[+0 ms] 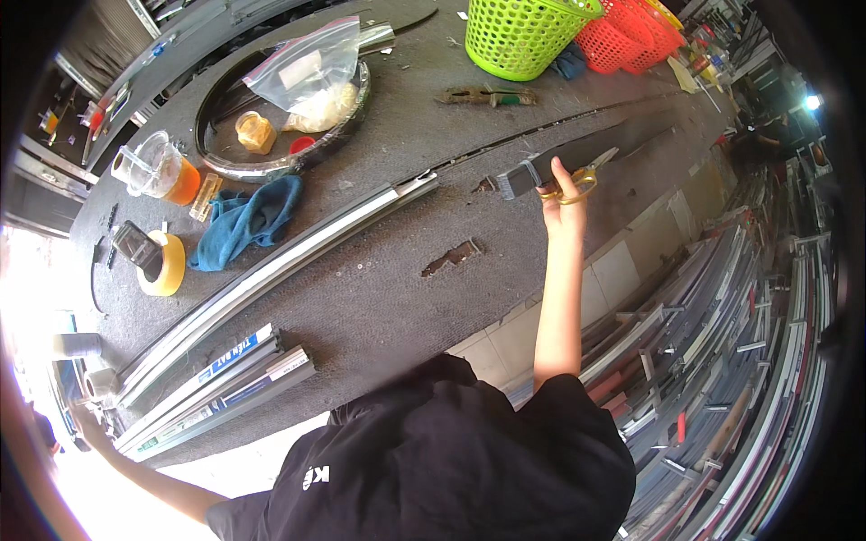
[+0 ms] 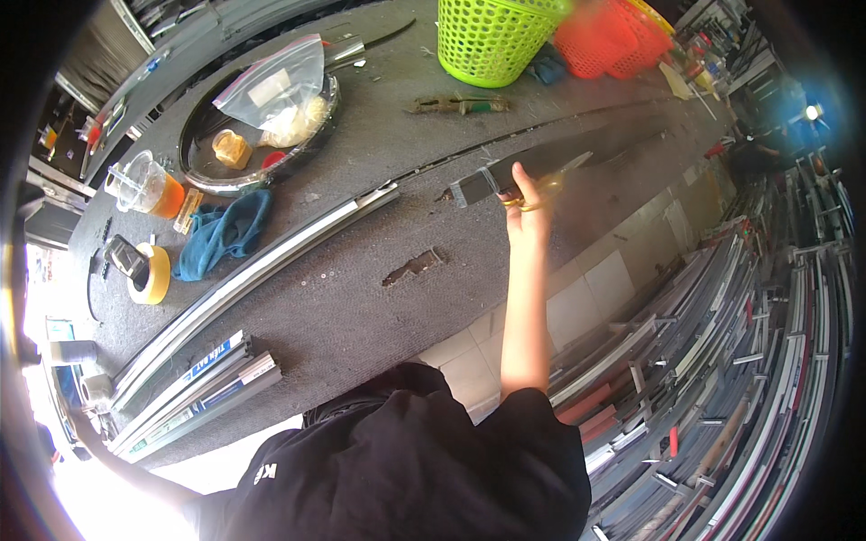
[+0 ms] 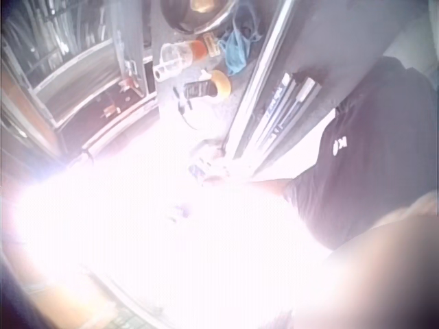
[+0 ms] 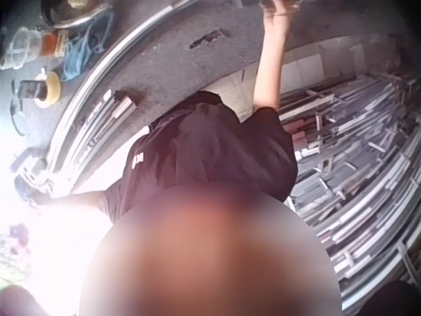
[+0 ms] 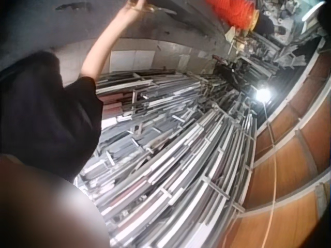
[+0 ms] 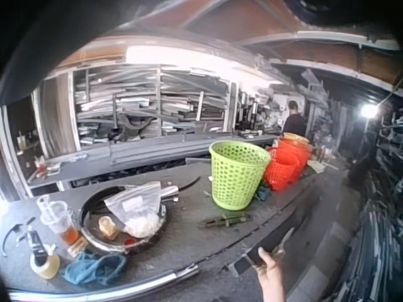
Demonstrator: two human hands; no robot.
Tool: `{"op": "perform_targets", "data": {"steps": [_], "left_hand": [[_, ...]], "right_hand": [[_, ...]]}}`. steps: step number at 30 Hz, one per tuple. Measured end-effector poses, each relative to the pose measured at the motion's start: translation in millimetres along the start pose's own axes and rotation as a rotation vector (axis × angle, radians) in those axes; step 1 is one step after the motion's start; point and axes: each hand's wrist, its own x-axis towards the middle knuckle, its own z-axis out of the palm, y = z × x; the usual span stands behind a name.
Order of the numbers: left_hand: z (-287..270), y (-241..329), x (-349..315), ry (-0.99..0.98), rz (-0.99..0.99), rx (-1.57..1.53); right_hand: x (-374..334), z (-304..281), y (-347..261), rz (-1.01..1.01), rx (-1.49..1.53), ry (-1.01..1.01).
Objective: The person uses yellow-handled scissors to cut a long black rubber seal on a workbench, then aligns and fits the cut piece into a metal profile. The person repeats the cutting and fitting process on additional rubber pieces.
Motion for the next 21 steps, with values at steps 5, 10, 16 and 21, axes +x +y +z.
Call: {"op": "perform_targets", "data": {"steps": [5,10,16,21], "left_hand": [[-56.4,-48.4,37.2,0.036,0.009,1.418],[160.9,-1.6,-100.9,-0.402,0.589,1.220],[378.9,89.9,-477.6,-1.608,0.976,0.059],[432.1,113.8,-625.5,-2.016,0.507,0.180]], "right_hand": [[-2.1,-2.9,6.3,-0.002,0.025,-0.004],[-1.5,-12.2,7.8,0.027,0.002,0.012],[-9.6,-15.7,6.2,0.053,-0.112,0.046],[-16.2,-15.6,-1.0,0.078,-0.121,0.073]]}}
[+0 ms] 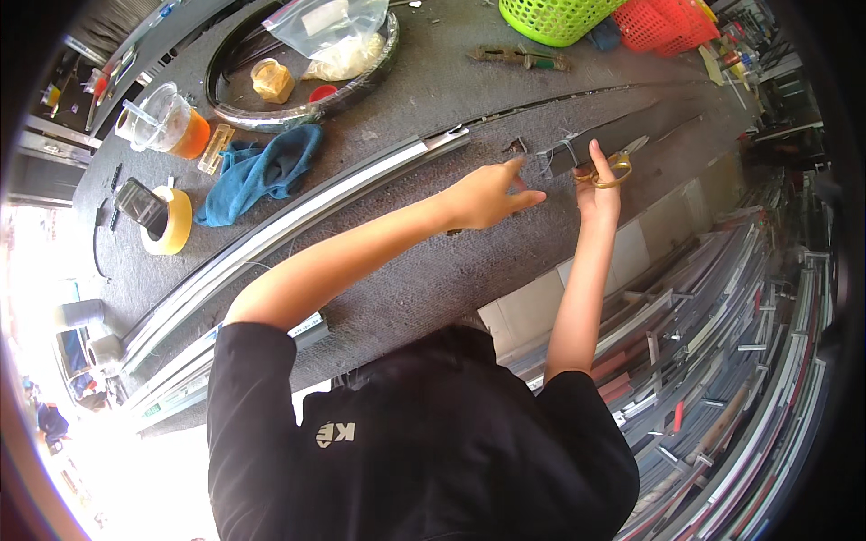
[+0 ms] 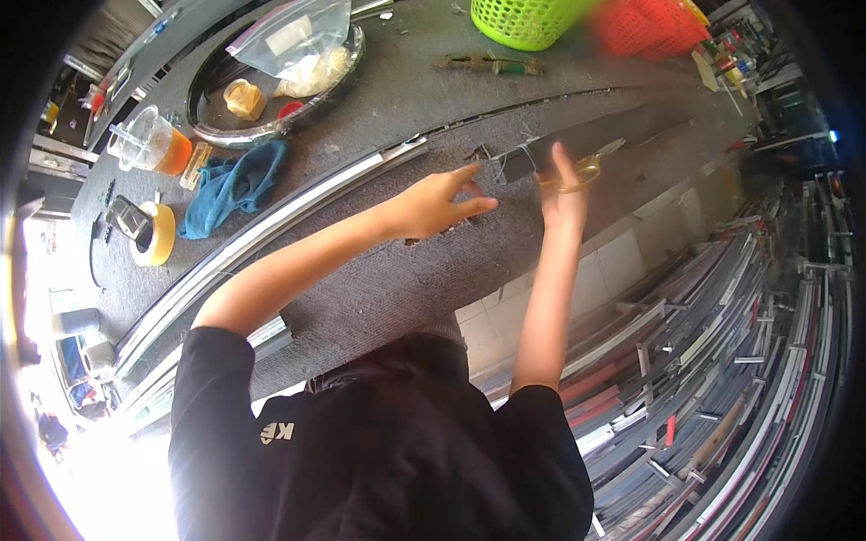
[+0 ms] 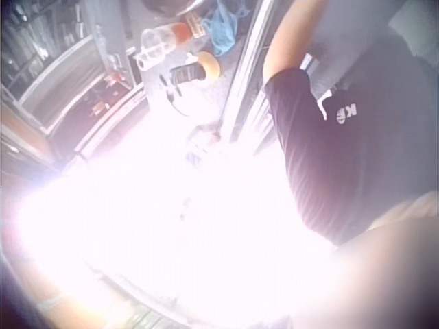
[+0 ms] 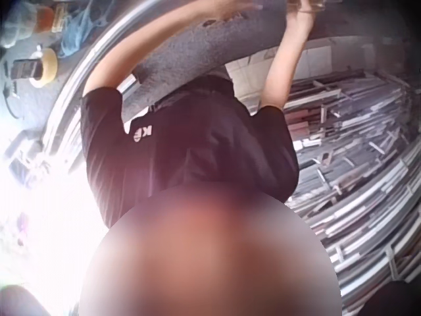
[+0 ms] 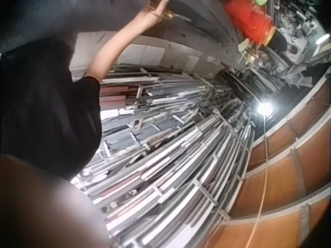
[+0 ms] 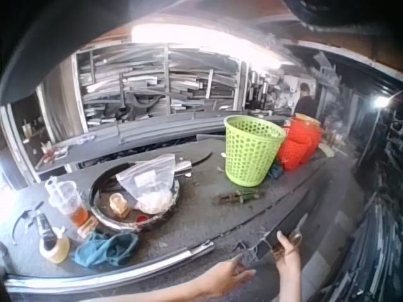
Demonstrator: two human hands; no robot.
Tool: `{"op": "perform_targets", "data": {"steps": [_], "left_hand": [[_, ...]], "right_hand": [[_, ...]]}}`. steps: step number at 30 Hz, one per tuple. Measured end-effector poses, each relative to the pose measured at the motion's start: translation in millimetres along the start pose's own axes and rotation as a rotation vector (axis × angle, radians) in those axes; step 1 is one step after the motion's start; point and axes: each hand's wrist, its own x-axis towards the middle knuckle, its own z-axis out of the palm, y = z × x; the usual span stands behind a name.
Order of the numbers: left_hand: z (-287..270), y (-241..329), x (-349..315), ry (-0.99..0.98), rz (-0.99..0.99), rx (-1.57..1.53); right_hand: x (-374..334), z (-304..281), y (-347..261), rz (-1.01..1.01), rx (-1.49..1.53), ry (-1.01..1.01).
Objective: The person uses yellow-handled scissors to cut a long black rubber seal on a workbench, then aligns and fits the cut piece into a metal profile. The person repeats the cutting and fitting process on additional rubber pieces.
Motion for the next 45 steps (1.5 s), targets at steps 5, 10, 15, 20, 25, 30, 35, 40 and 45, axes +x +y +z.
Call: {"op": "perform_targets", "data": {"steps": [5,10,15,20,25,30,35,40,45], "left_hand": [[-38.9,-29.9,-2.2,0.104,0.158,-0.107],[-127.6,-43.4,-131.9,0.716,-0.577,0.416],[-85.4,-5.3,-248.5,0.965,-0.724,0.436],[-95.9,-13.9,-353.7,0.994,-0.854,0.618],[-114.8,-82.3,-388.3,1.024,-0.947,0.385],[-132.7,-123.5,-406.9,1.160,-0.952,0.415],[-172.3,-141.3,-482.5,1.295,-0.819,0.356],[-194.6,-135.6,-556.8,1.419,-0.965,0.420],[-187.2,-120.3,-615.4,1.686,-1.080,0.614]], "right_hand": [[0.4,-7.6,5.7,-0.015,-0.001,-0.049],[2.8,-17.5,5.9,0.063,0.105,-0.169],[5.5,-7.2,-12.3,0.036,-0.169,-0.285],[35.6,6.5,-31.2,-0.364,-0.685,-0.489],[91.2,24.7,-39.0,-0.471,-1.212,-0.836],[98.9,28.9,-46.9,-0.567,-1.365,-0.937],[90.7,26.6,-74.2,-0.399,-1.399,-0.868],[82.6,37.3,-72.5,-0.443,-1.370,-0.727],[81.7,37.4,-65.7,-0.359,-1.301,-0.640]]}}
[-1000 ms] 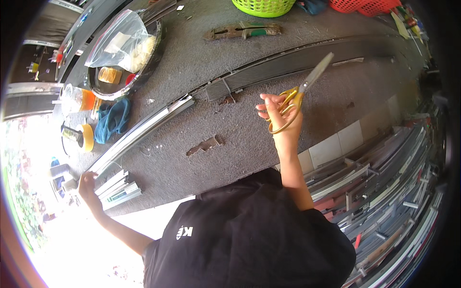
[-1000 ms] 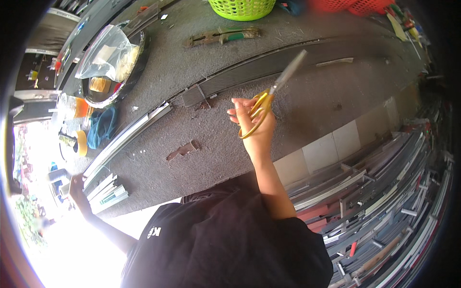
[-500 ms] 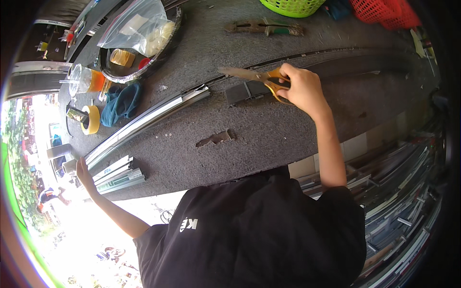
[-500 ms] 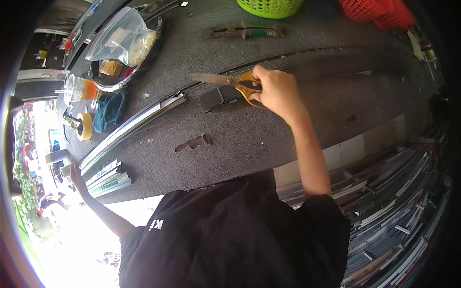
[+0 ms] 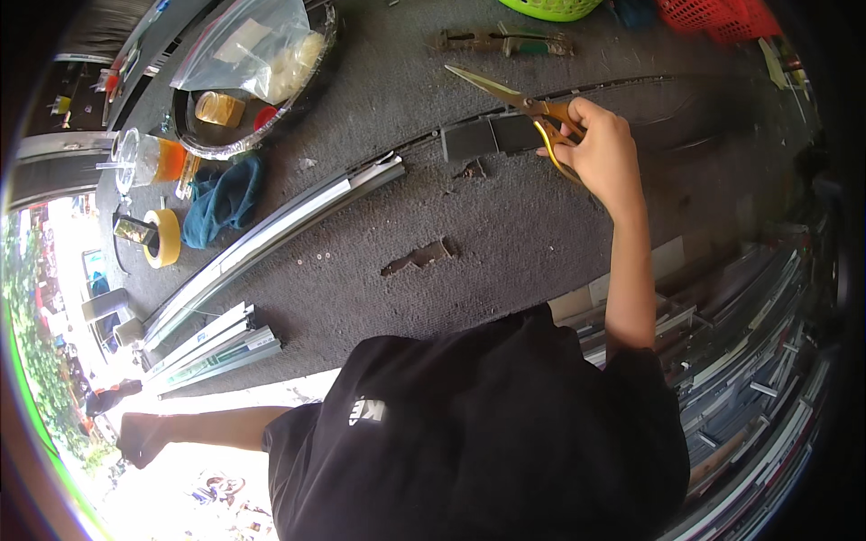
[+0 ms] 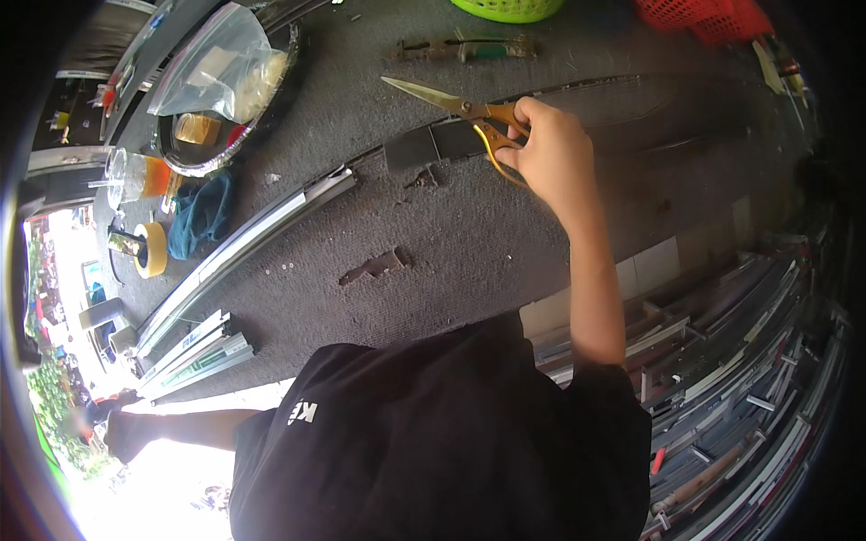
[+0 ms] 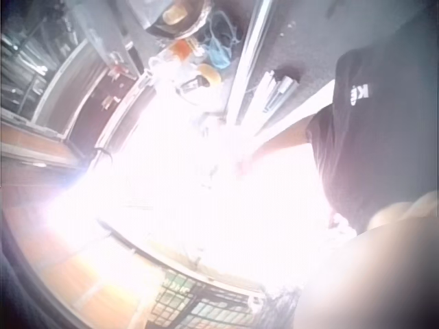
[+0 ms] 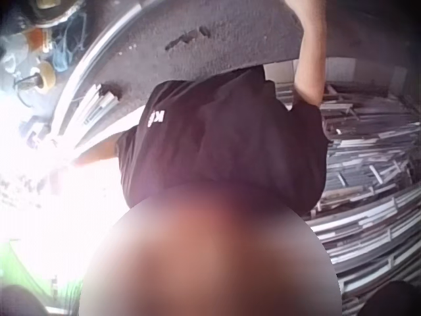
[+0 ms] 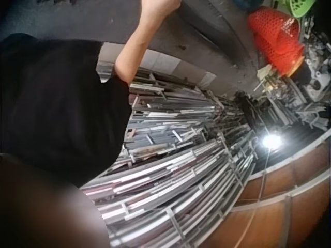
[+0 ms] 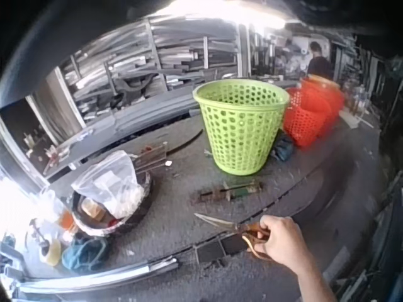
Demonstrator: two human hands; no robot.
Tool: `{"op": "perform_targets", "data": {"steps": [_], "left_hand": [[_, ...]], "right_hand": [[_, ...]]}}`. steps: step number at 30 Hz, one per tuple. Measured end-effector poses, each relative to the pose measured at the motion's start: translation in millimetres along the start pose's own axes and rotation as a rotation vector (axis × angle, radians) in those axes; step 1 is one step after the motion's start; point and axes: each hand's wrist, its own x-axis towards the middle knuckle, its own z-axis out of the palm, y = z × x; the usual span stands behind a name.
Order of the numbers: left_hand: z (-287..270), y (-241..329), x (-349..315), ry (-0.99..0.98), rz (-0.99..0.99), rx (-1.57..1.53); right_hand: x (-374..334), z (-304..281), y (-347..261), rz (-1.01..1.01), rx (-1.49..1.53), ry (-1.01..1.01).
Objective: The person uses yellow-handled scissors to cut a long black rubber seal on a workbench, then aligns and fits the cut piece into a metal profile. The person repeats the cutting and fitting process on additional rubber pieces.
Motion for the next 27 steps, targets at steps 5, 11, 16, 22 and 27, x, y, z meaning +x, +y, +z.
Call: {"op": "perform_targets", "data": {"steps": [5,11,16,22,27], "left_hand": [[0.1,-14.6,35.1,-0.065,0.197,0.124],[110.8,-16.7,15.8,-0.174,0.351,0.843],[123.5,17.6,-28.4,-0.152,-0.139,0.996],[166.8,301.9,-190.1,-0.591,0.529,-0.302],[171.9,499.5,-405.4,-1.081,1.139,-0.222]], "right_hand": [[0.4,-2.2,9.3,0.006,0.092,-0.203],[-22.7,-32.6,15.1,-0.018,0.495,-0.294],[-32.3,-45.3,13.7,0.003,0.406,-0.237],[-31.0,-24.0,17.4,-0.003,0.524,-0.270],[-38.2,-16.4,18.7,-0.114,0.230,-0.138]]}}
